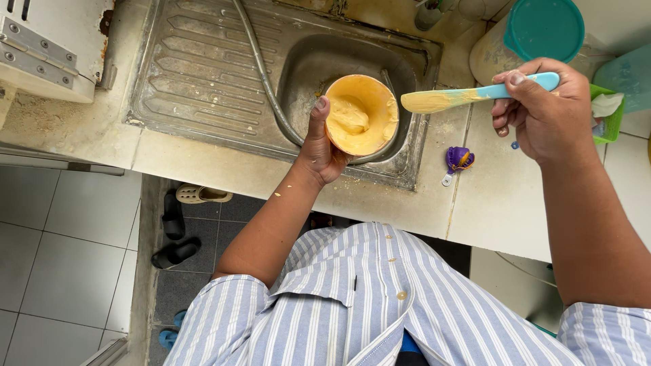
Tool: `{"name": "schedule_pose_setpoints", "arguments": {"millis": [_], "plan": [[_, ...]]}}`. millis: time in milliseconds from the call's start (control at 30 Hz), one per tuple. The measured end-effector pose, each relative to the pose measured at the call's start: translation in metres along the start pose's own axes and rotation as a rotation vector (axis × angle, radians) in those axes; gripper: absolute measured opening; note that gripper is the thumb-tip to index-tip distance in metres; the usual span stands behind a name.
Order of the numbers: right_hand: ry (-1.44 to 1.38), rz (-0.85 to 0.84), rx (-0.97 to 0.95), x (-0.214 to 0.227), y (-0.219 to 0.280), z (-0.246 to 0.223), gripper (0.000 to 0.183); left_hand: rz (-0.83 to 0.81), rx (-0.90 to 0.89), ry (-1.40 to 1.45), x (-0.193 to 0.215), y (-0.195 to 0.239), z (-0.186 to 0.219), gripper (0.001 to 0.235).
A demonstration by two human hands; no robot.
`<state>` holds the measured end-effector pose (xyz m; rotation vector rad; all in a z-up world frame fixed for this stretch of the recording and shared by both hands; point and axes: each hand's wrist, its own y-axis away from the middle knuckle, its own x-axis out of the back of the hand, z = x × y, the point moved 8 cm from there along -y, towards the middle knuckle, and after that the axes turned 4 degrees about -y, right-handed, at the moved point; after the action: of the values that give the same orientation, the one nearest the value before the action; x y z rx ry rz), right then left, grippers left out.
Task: The person scoops a yellow powder into a small bowl, adds water from the tap, and stirs with a spoon to form a thick batter. They then transfer the batter into a purple piping bag.
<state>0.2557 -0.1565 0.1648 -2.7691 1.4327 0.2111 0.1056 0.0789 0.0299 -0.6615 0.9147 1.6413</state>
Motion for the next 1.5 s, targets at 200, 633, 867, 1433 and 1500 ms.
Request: {"name": "schedule_pose_setpoints", "arguments": {"millis": [200, 633, 867, 1433, 1500], "plan": [[0.667, -0.279, 0.25, -0.073, -0.005, -0.018, 0.012, -0.004, 0.124, -0.133, -0.01, -0.006, -0.018, 0.099], [0.86, -0.173, 0.28, -0.088, 0.036, 0.002, 0.011, -0.04, 0.123, -0.061, -0.012, -0.011, -0.052, 0.098], [0.691, -0.078, 0.0, -0.069, 0.058, 0.037, 0.012, -0.072, 0.148, -0.016, -0.01, -0.023, -0.068, 0.099], [0.53, 0.504, -0.456, 0.087, 0.217, 0.178, 0.059, 0.163, 0.292, -0.02, 0.062, 0.0, -0.088, 0.086], [0.575, 0.562, -0.485, 0.106, 0.238, 0.182, 0.06, 0.21, 0.264, -0.026, 0.074, 0.003, -0.077, 0.086]]}}
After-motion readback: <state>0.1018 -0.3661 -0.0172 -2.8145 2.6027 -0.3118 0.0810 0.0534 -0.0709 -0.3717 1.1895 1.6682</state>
